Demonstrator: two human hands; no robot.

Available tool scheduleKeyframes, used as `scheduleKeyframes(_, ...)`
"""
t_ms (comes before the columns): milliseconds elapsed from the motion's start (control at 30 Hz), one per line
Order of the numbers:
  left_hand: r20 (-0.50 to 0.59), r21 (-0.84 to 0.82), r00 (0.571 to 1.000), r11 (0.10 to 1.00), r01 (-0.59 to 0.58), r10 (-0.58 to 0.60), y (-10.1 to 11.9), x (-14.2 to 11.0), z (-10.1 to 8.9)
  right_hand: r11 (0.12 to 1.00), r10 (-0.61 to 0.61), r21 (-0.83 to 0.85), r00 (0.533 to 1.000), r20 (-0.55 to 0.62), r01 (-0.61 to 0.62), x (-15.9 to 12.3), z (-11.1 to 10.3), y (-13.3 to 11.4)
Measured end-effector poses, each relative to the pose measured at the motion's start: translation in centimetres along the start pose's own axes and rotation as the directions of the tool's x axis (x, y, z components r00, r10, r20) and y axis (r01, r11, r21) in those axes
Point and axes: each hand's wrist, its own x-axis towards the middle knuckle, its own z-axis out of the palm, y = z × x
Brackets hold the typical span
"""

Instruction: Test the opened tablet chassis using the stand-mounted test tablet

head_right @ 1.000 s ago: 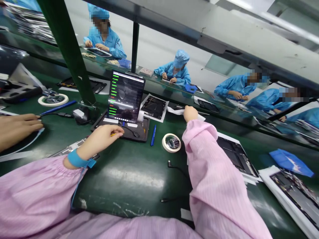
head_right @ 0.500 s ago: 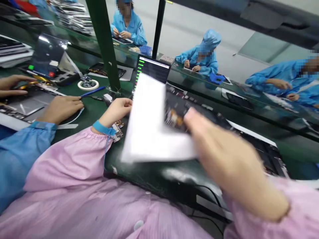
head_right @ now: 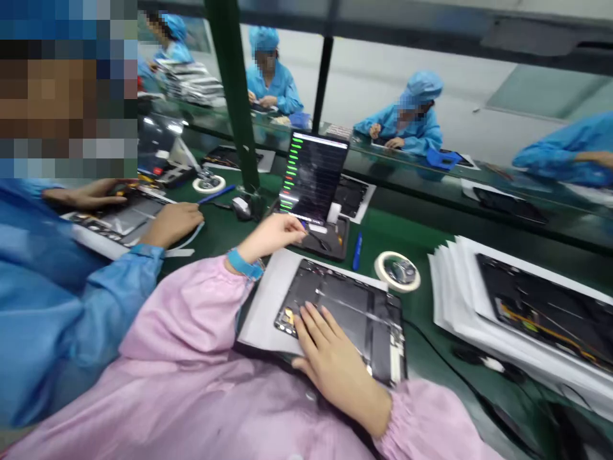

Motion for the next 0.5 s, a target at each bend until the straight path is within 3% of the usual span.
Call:
scheduleKeyframes(200, 0.138, 0.121, 0.99, 0.993, -0.012, -0.005, 0.5, 0.0, 0.9, 0.997, -0.061, -0.042, 0.996, -0.068, 0.058, -0.6, 0.7, 2.5)
scheduleKeyframes(500, 0.24, 0.192, 0.971, 0.981, -0.038, -0.01, 0.9, -0.3, 1.1, 0.998, -0.053, -0.025, 0.979, -0.197, 0.049, 0.7, -3.3, 5.0)
